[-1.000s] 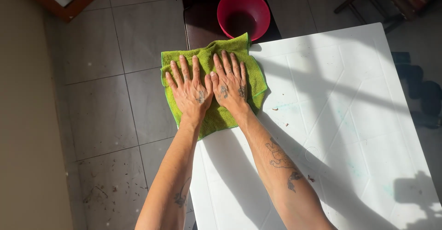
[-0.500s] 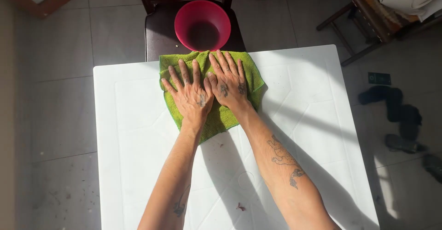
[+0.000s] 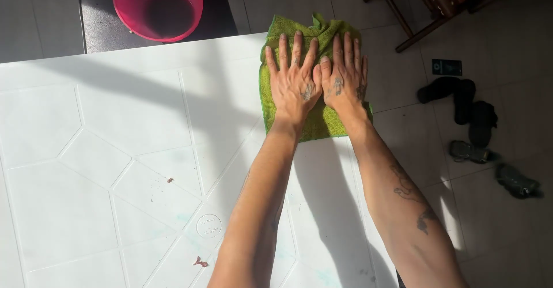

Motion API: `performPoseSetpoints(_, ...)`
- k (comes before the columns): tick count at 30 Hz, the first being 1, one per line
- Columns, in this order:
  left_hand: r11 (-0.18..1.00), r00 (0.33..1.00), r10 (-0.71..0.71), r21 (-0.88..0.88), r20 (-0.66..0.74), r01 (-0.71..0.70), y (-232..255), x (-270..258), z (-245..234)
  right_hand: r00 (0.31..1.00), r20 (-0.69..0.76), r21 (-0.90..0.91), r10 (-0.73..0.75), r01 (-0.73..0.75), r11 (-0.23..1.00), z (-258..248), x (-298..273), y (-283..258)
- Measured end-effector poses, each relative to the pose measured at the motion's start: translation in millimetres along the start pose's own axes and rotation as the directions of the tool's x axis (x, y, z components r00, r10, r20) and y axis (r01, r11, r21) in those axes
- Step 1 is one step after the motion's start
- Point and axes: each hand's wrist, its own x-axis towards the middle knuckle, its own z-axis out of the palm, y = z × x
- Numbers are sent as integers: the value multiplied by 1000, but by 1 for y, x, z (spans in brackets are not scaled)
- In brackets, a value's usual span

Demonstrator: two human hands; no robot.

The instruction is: Cleaning a white plastic table by spraying it with a cleaning solution and wiping it with a green cloth.

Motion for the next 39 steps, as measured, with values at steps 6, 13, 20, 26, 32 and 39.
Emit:
performPoseSetpoints(6,996,988,-3,87,153,-11,-4,-45,-7,998,52,-71,34,-30,997,-3,-54,-17)
performPoseSetpoints(13,994,994,-92,58,52,89,-104,-131,-54,986,159,-16,52,-51,999,18,-118,-134)
performPoseSetpoints(20,924,933,-355,174,66,339,-260,-256,-135,980,169,8,-110,110,994,42,-197,-330)
performPoseSetpoints(26,871,886,-463,179,-14,458,-365,-364,-163,913,178,125,-366,348,929,83,-256,-456)
performPoseSetpoints(32,856,863,-501,111,-60,505,-366,-399,-161,842,90,155,-532,516,842,102,-277,-459)
performPoseSetpoints(39,915,920,-393,98,-15,392,-241,-315,-132,924,-11,147,-382,380,913,45,-233,-312)
